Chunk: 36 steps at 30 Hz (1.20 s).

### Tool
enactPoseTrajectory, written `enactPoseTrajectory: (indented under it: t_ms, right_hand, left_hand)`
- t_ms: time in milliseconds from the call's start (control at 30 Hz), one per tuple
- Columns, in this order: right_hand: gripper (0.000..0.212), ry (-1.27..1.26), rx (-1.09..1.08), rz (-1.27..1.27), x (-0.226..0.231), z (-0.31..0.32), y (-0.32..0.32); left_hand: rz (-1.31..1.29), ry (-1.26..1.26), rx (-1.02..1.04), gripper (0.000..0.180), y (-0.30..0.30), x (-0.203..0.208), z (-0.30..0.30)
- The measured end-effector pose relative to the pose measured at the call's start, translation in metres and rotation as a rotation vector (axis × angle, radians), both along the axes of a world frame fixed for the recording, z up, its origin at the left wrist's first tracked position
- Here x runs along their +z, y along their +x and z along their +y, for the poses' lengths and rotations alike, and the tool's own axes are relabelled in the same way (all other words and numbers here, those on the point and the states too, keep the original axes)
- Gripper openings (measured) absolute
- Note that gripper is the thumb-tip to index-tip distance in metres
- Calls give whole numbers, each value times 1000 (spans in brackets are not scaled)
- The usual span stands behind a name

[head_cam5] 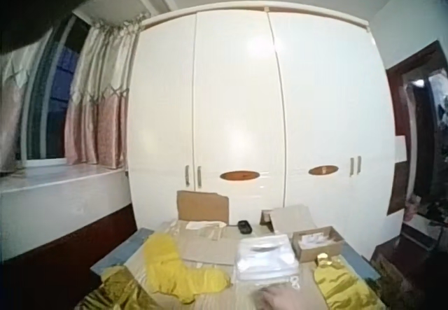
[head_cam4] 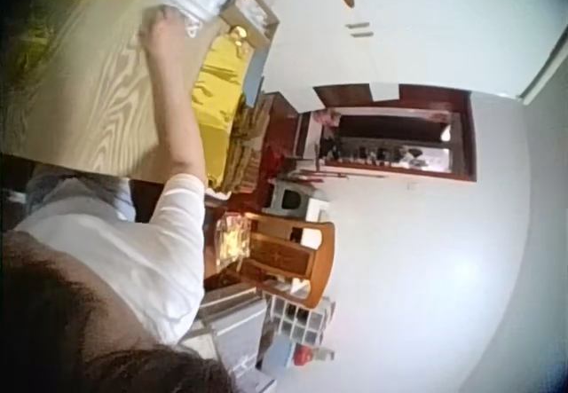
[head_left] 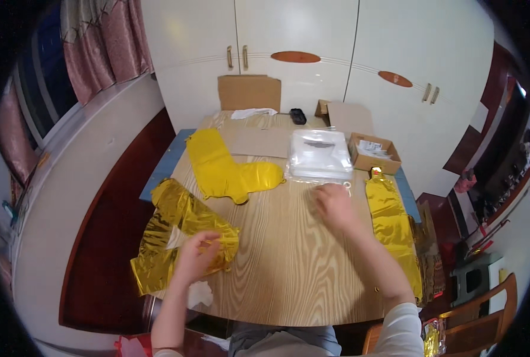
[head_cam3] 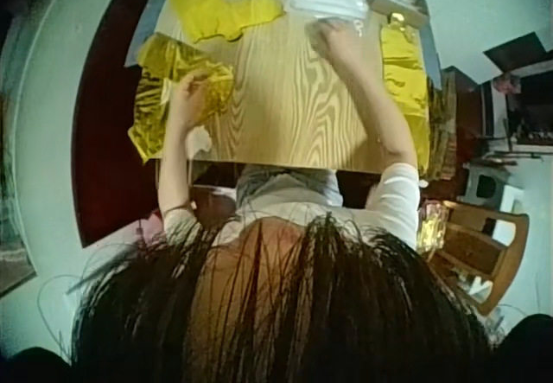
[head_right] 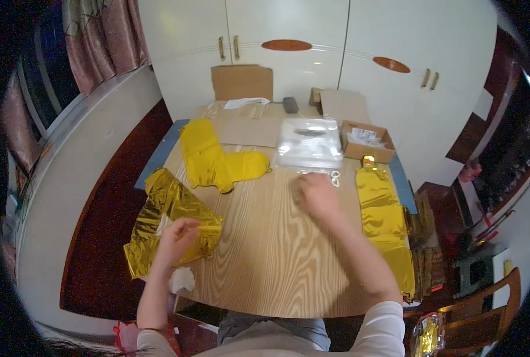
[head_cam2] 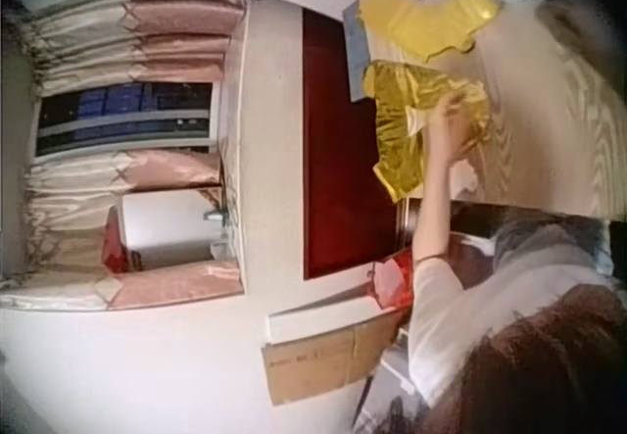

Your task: Folding and organizing gold foil items at a table for packaging.

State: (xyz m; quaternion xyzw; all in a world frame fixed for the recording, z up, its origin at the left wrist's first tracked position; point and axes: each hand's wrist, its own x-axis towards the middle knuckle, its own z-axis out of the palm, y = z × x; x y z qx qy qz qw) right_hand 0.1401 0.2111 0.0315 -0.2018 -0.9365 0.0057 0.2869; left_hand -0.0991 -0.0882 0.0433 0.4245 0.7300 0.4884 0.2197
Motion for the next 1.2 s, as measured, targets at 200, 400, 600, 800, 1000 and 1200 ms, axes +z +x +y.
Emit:
enactPoseTrajectory:
  t_ms: [200,400,600,800,1000,1200]
  right_hand:
    - [34,-77,653,-249,-17,-112,-92]
    - [42,83,529,-343,-54,-142,-118]
    - [48,-29,550,-294,-62,-149,-118]
    - [46,-77,519,-299,-60,-153,-117]
    - [52,-95,527,-276,-62,-152,-118]
    - [70,-275,395,-137,-59,-155,-115]
  left_hand:
    - [737,-187,-60,34,-22,-20,-38]
    - [577,-235,-124,48,-22,-36,-36]
    - [592,-304,-96,68,-13,-22,-37]
    - [650,-264,-69,61,-3,-27,-28]
    - [698,-278,9,35,6,-29,-23]
    - [674,30,203,16,-18,-33,-29]
